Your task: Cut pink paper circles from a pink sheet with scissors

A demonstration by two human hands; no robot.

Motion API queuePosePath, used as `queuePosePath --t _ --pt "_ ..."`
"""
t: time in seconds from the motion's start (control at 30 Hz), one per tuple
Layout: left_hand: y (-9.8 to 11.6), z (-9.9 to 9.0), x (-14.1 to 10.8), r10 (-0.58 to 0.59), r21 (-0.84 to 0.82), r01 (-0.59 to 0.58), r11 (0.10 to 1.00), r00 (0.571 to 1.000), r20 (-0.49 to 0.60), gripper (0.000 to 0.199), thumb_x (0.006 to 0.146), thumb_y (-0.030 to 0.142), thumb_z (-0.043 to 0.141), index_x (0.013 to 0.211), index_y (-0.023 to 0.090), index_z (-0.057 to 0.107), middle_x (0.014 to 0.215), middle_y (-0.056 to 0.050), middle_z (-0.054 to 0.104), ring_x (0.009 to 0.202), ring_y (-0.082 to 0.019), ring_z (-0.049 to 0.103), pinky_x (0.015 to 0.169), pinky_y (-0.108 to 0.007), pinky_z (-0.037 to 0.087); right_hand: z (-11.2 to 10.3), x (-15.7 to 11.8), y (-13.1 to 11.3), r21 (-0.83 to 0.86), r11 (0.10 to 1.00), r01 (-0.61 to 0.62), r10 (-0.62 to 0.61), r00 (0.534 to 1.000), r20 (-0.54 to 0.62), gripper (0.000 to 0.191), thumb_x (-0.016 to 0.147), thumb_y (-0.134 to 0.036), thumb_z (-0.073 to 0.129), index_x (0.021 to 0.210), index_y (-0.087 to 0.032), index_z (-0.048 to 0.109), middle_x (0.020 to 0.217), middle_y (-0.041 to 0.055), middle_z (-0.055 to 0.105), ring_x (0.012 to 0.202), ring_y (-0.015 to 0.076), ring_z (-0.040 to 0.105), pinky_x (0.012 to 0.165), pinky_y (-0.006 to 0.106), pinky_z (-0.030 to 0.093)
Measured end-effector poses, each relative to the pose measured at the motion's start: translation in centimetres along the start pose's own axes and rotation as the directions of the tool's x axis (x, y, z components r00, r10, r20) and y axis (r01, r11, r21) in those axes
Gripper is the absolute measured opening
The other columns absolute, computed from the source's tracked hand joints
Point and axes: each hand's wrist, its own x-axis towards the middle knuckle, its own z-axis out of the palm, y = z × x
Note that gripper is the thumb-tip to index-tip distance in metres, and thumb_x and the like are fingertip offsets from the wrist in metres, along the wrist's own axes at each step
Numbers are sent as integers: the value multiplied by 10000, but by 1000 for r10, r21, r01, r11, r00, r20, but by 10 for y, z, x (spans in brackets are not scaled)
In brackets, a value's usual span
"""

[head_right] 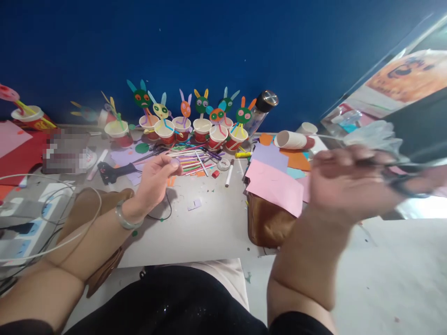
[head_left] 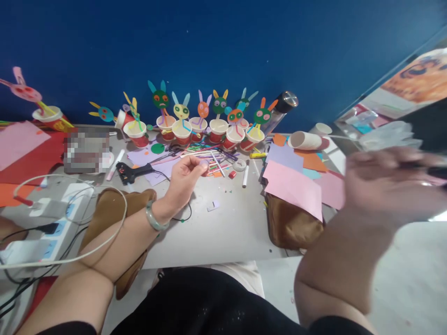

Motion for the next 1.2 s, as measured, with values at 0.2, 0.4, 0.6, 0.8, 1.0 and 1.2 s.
queuePosePath --t 0.2,0.4,0.6,0.8,1.0,1.2 --pt "-2 -4 4 -3 -7 3 1000 999 -44 184 740 276 759 727 170 610 687 19 638 681 -90 593 724 -249 477 91 -26 128 -244 947 -207 282 902 327 628 827 -822 446 634 -225 460 613 20 524 578 166 455 602 330 373" --pt "0 -9 8 -5 21 6 1000 998 -67 215 785 309 745 722 192 577 712 13 609 725 -104 578 737 -259 476 90 -35 175 -696 703 147 295 830 473 709 686 -899 546 642 -193 493 618 5 510 631 146 423 698 318 350" --pt "0 -9 7 -6 26 8 1000 997 -83 241 791 345 756 711 209 575 696 1 600 682 -114 567 651 -264 483 85 -44 173 -655 755 -43 443 769 461 724 705 -900 522 655 -178 520 607 -3 496 618 139 432 607 274 330" --pt "2 -7 5 -21 15 22 1000 995 -93 197 767 296 753 714 196 592 685 14 602 692 -106 568 673 -256 466 88 -42 169 -598 771 -218 550 702 453 733 675 -897 562 670 -166 512 594 -25 474 593 112 398 576 255 318" --pt "2 -4 4 -29 10 29 1000 998 -62 190 753 287 746 713 188 589 695 15 621 714 -110 578 724 -271 457 87 -43 167 -595 761 -260 587 667 459 716 670 -877 597 692 -164 530 615 -29 476 608 111 393 582 252 317" --pt "4 -2 2 -17 -24 16 1000 999 -44 209 757 281 742 693 184 569 673 15 626 680 -103 578 716 -274 473 88 -42 167 -597 755 -271 594 668 449 704 684 -864 600 685 -164 519 622 -30 463 608 107 383 580 252 310"
